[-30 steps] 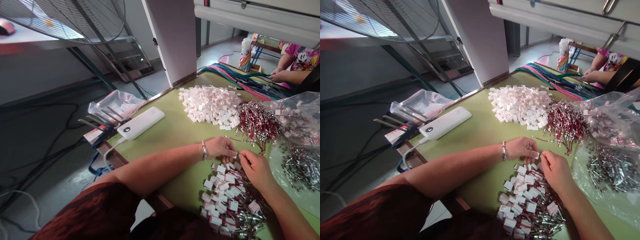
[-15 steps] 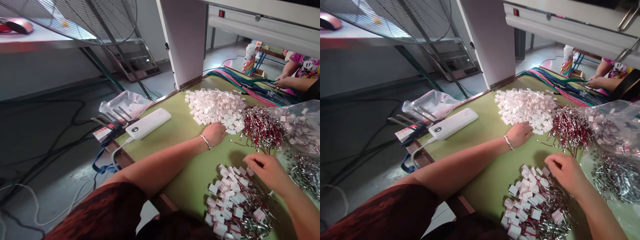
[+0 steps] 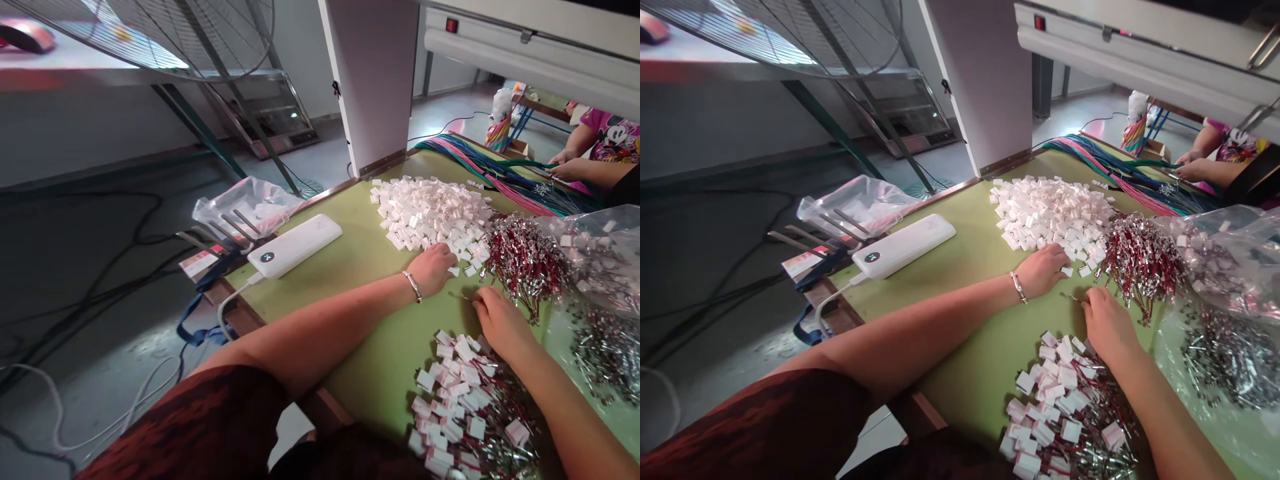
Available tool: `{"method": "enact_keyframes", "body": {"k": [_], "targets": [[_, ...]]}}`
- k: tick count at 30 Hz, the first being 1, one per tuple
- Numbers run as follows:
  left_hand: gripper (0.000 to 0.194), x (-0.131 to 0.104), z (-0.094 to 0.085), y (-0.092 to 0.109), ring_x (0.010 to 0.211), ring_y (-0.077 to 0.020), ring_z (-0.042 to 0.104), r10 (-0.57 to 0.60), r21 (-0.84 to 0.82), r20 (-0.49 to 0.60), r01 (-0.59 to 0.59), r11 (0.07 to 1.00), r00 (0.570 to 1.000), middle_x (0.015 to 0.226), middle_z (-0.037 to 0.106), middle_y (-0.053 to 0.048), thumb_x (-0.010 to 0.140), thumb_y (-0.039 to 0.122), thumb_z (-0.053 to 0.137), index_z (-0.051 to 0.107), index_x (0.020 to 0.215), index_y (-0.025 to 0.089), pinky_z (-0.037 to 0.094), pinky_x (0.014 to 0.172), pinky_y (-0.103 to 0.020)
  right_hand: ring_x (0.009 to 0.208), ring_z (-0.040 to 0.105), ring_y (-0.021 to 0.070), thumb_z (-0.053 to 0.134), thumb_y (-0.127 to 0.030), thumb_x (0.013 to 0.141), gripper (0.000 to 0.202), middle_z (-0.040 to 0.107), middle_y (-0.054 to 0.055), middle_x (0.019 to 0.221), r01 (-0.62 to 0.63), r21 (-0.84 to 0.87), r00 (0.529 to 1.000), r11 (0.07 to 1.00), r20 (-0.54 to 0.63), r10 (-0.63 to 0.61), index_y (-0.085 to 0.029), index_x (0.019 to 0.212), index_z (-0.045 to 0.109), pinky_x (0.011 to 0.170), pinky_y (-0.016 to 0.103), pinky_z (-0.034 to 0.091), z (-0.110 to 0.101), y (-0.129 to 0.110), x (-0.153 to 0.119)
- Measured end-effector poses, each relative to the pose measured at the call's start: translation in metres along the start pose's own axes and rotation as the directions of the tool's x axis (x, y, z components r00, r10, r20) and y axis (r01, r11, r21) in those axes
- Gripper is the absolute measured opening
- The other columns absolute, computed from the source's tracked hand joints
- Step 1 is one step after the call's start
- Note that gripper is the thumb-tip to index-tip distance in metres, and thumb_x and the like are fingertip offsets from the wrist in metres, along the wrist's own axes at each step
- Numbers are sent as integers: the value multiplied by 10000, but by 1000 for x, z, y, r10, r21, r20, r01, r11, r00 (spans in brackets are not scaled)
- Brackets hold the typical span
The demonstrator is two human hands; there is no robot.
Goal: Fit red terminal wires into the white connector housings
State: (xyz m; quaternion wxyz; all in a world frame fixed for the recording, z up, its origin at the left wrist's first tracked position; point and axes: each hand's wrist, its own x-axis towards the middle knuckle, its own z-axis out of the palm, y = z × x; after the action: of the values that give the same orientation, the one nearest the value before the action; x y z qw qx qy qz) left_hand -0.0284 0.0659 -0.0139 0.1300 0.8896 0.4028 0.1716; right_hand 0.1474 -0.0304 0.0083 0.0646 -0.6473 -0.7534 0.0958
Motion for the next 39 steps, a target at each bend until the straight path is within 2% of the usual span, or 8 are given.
{"method": "enact_keyframes", "body": {"k": [5,9,12,15,19,23,28,39], "targets": [[214,-6,-2,8,936,-223,578,30,13,55,-31,999,998,957,619,-93,858,158,536,619,1054,136,476,837,-348,585,543,158,430,-321,844,150,586,-3,626,-118,391,982,913,-89,166,-220,764,507,575,269,384,-2,14,-12],[181,-6,0,12,768,-152,584,-93,-382,33,99,919,995,818,623,-33,780,106,618,660,949,155,488,726,-285,546,502,142,479,-375,814,217,562,-9,578,-168,515,970,841,-64,233,-202,715,565,537,255,381,-3,16,-17],[149,-7,0,15,588,-89,545,-203,-758,188,273,593,961,665,582,14,767,109,627,646,913,130,463,566,-216,529,463,130,497,-407,826,259,536,-15,560,-137,505,966,852,-121,227,-195,703,584,527,248,360,-7,12,-21],[172,-10,0,19,527,-68,549,-139,-908,321,346,236,937,635,588,19,773,144,637,627,942,113,436,494,-185,527,430,121,478,-415,852,289,483,-30,533,-70,482,980,873,-129,151,-197,706,600,532,243,337,-13,6,-25],[233,-14,-1,25,516,-53,552,-49,-940,340,342,25,939,639,614,9,712,217,733,643,895,106,410,469,-161,503,350,104,477,-444,846,329,365,-53,506,-80,595,991,800,-41,130,-193,668,593,485,229,285,-19,-3,-29],[184,-14,-8,25,507,-33,524,34,-938,345,343,46,938,642,626,14,719,199,731,661,865,112,408,477,-150,466,303,87,490,-439,825,314,329,-69,495,-204,727,979,655,142,147,-184,680,602,451,219,241,-22,-5,-29],[155,-15,-17,27,479,-35,532,124,-880,392,333,338,911,569,615,29,756,134,680,670,909,113,427,474,-143,448,308,79,525,-410,788,287,363,-70,471,-343,720,928,604,358,101,-170,648,596,441,209,229,-22,-4,-29],[254,-17,-2,35,427,-49,543,114,-896,421,393,208,900,529,610,25,726,266,730,579,827,88,435,431,-152,507,357,104,455,-385,828,305,387,-52,510,-138,661,990,738,90,105,-207,581,439,487,229,301,-10,-18,-27]]}}
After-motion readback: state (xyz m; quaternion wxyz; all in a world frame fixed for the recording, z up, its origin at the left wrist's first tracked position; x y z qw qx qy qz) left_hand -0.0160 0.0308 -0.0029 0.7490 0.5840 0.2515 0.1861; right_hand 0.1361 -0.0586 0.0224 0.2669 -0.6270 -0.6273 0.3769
